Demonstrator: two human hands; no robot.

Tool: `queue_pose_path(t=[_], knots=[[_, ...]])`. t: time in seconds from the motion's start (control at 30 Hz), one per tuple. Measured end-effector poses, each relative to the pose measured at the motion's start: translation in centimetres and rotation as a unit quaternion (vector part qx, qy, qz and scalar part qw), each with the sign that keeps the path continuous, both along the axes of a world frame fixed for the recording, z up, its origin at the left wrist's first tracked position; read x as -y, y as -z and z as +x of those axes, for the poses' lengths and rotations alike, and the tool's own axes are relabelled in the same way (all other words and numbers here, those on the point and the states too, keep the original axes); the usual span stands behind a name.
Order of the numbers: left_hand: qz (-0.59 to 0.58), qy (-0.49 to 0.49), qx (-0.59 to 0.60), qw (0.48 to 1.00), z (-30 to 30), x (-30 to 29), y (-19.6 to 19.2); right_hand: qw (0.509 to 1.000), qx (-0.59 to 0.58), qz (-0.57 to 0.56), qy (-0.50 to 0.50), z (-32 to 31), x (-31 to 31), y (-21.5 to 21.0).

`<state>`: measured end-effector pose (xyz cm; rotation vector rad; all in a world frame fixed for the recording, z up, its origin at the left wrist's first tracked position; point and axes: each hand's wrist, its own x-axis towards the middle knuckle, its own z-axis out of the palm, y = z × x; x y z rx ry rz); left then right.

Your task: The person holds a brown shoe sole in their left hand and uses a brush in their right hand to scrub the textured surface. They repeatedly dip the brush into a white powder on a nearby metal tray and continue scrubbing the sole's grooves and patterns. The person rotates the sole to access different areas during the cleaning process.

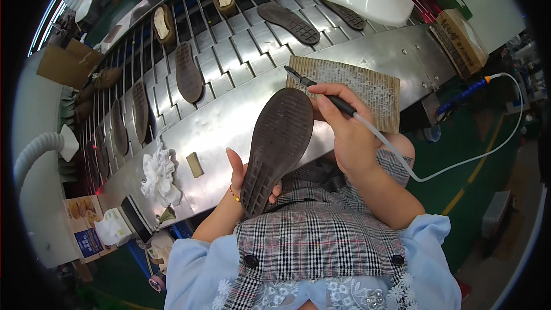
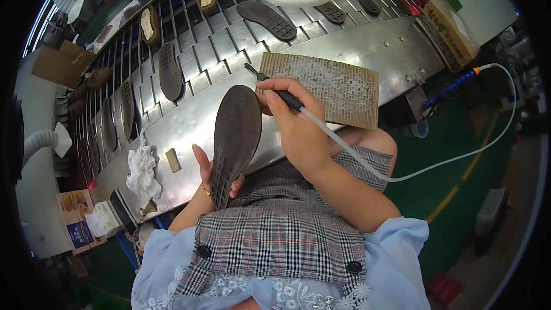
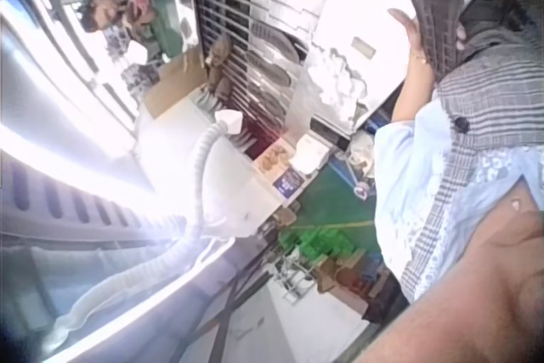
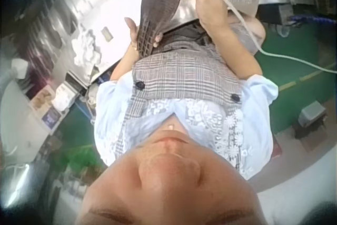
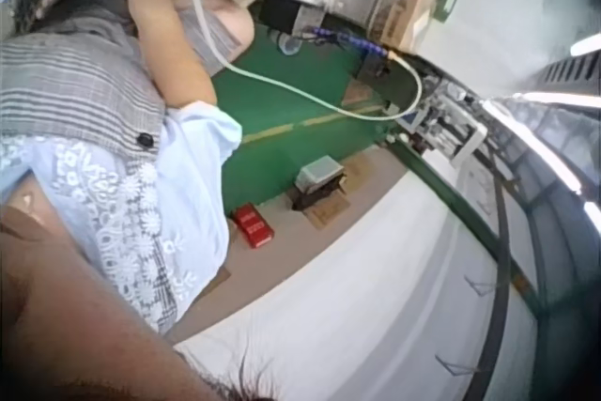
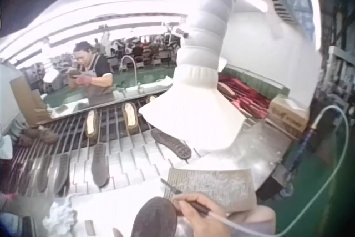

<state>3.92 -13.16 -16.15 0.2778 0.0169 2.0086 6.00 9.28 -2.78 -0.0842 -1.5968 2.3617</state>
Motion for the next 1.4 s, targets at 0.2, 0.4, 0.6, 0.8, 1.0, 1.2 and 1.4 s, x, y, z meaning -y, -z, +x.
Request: queue_pose_path(t=[0.2, 0.4, 0.6, 0.8, 1.0, 1.2, 1.4], knots=[[0.136, 0.028, 0.056, 0.989, -1.9, -0.5, 1.6, 0.998, -0.019, 0.058, 0.023, 0.4, -0.6, 2.0], [-0.215, -0.117, -0.025, 0.969, -10.3, -1.6, -3.3, 0.983, -0.015, 0.163, 0.087, 1.2, -3.4, 2.2], [-0.572, -0.438, -0.131, 0.681, -24.8, -2.1, -1.6, 0.977, -0.012, 0.191, 0.097, 1.5, -4.3, 1.9], [-0.866, -0.355, -0.351, 0.011, -29.1, 4.8, 0.9, 0.912, 0.006, 0.379, 0.155, 2.7, -5.7, 2.1], [-0.532, -0.366, -0.04, 0.762, -31.7, 14.1, 0.1, 0.99, 0.04, 0.016, 0.134, 2.1, -6.2, 3.4], [-0.27, -0.335, -0.014, 0.903, -20.1, 7.6, -8.4, 0.984, 0.064, -0.115, 0.118, 2.8, -6.8, 4.2], [-0.36, -0.257, -0.141, 0.885, -17.2, 4.9, -4.8, 0.988, 0.095, -0.101, 0.065, 2.5, -6.0, 4.7]])
